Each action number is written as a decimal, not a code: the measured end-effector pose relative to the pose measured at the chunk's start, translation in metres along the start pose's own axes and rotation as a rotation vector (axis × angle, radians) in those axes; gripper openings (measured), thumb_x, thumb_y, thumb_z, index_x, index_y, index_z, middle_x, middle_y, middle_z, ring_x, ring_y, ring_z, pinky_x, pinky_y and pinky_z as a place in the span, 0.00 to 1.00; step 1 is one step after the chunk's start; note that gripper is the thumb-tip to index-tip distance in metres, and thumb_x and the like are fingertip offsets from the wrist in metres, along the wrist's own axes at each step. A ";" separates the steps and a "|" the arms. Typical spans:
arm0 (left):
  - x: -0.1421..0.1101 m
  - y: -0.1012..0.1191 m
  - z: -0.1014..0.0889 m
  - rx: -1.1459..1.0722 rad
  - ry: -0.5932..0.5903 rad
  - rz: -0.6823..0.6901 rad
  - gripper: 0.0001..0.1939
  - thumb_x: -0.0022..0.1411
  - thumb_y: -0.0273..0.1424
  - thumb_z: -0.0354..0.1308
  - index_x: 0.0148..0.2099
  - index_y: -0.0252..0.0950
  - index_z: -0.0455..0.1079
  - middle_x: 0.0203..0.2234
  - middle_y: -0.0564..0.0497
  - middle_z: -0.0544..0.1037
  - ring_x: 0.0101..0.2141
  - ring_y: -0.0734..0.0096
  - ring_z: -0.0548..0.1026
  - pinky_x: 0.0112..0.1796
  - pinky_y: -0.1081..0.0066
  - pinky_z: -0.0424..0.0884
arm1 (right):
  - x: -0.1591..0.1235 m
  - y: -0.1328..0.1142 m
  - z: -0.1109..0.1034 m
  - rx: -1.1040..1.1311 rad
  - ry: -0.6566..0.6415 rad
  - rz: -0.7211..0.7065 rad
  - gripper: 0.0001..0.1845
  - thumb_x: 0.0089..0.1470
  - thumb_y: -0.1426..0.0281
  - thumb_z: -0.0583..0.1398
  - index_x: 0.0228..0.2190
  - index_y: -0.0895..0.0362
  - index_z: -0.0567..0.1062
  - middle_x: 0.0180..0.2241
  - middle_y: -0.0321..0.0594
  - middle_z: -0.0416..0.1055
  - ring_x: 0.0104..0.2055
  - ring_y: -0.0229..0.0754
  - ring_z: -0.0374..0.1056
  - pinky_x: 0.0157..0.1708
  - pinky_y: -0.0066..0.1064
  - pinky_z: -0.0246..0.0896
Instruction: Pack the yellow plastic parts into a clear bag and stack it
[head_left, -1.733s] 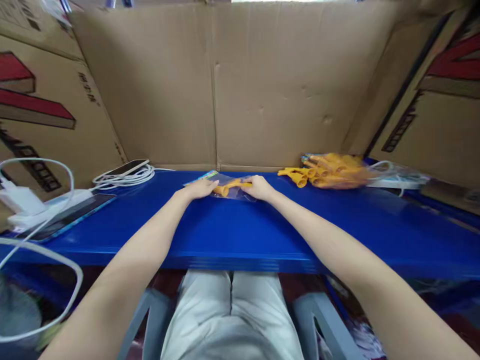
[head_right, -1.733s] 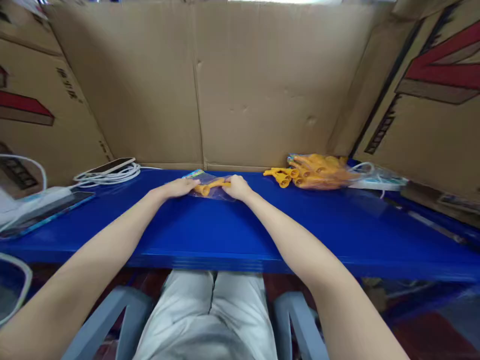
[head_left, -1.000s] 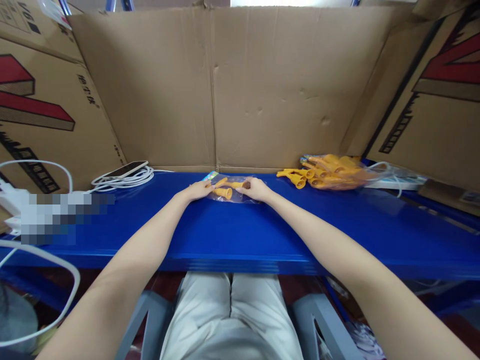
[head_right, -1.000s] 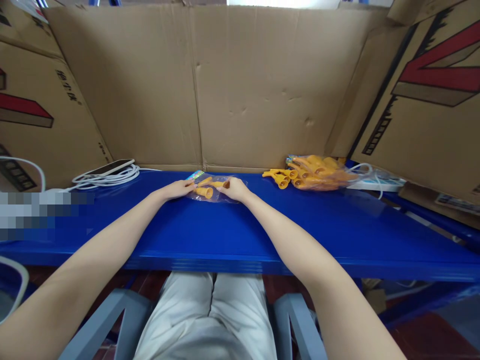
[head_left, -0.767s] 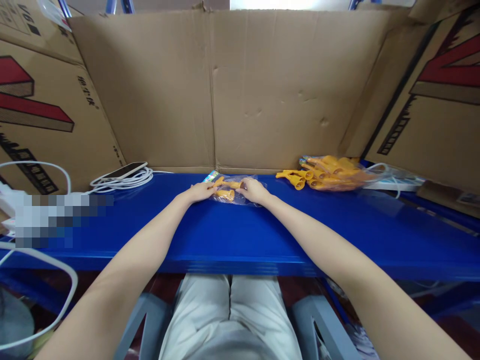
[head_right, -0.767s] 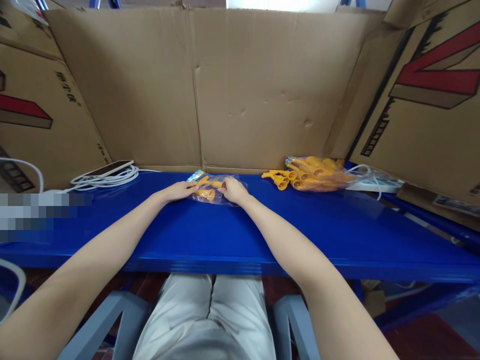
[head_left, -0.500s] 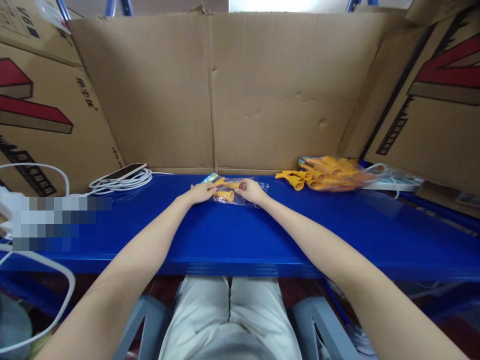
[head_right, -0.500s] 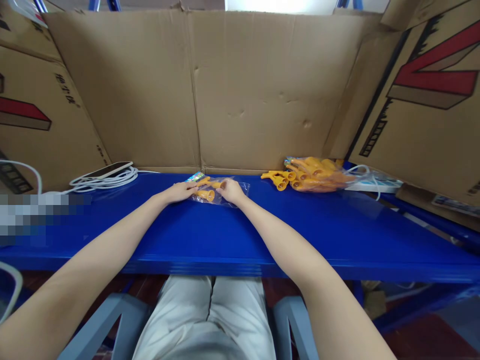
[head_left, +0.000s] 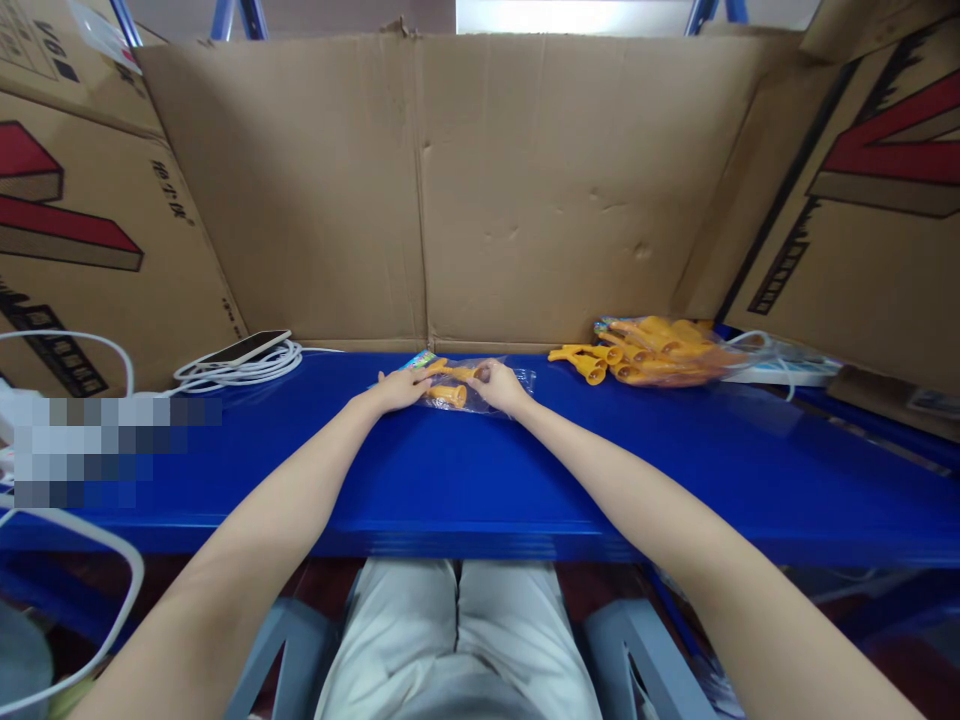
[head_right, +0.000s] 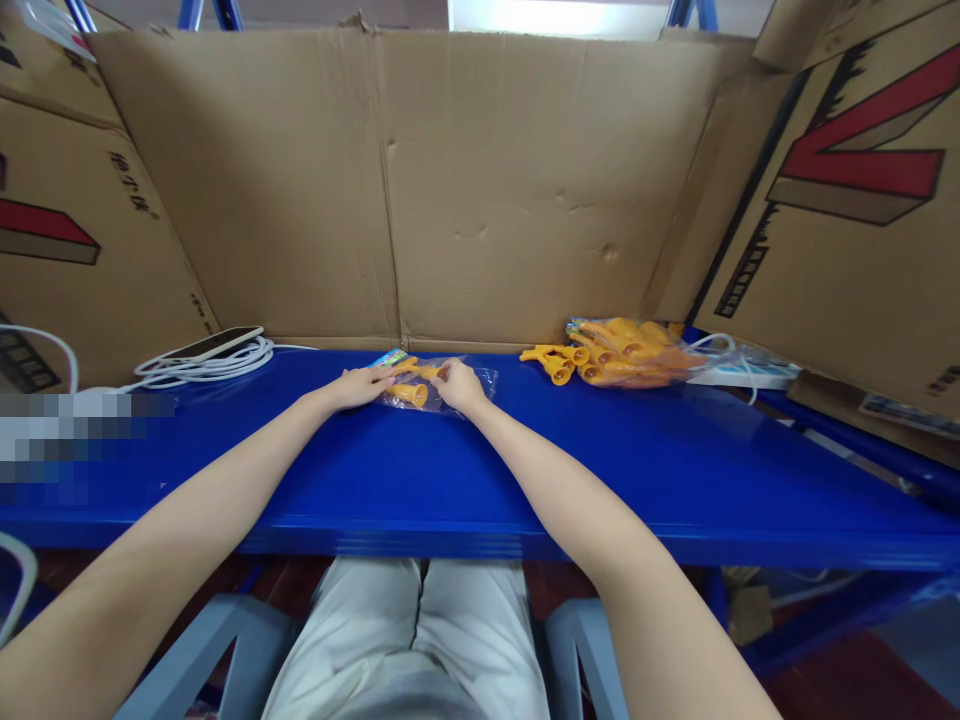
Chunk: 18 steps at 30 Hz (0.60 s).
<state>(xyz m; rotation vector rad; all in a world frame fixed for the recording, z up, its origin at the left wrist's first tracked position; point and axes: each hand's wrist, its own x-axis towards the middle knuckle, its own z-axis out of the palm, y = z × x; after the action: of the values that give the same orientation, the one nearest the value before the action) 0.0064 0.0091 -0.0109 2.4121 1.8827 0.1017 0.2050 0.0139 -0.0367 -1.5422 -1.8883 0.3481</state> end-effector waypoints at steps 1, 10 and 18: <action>0.000 -0.001 0.001 -0.003 0.001 -0.005 0.27 0.68 0.40 0.37 0.67 0.52 0.54 0.65 0.52 0.59 0.65 0.50 0.54 0.58 0.36 0.47 | 0.001 0.001 0.000 0.018 -0.018 -0.014 0.15 0.55 0.71 0.62 0.45 0.61 0.73 0.44 0.48 0.76 0.46 0.42 0.73 0.44 0.29 0.65; 0.000 -0.006 0.003 -0.002 0.024 -0.051 0.27 0.68 0.41 0.35 0.63 0.49 0.62 0.64 0.49 0.62 0.64 0.49 0.57 0.57 0.32 0.43 | 0.013 0.013 -0.041 -0.052 -0.019 -0.042 0.11 0.54 0.76 0.57 0.33 0.61 0.81 0.36 0.44 0.79 0.39 0.42 0.74 0.42 0.28 0.66; 0.001 -0.012 -0.001 0.044 0.001 -0.146 0.29 0.67 0.42 0.33 0.64 0.47 0.63 0.63 0.47 0.63 0.64 0.46 0.55 0.58 0.33 0.45 | 0.013 0.082 -0.088 -0.531 0.276 0.218 0.21 0.57 0.75 0.52 0.50 0.66 0.72 0.52 0.57 0.68 0.55 0.52 0.64 0.53 0.38 0.58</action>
<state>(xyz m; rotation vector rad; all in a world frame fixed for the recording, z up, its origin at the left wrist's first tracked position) -0.0050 0.0125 -0.0114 2.2923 2.0746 0.0522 0.3230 0.0301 -0.0155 -2.0281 -1.6721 -0.2902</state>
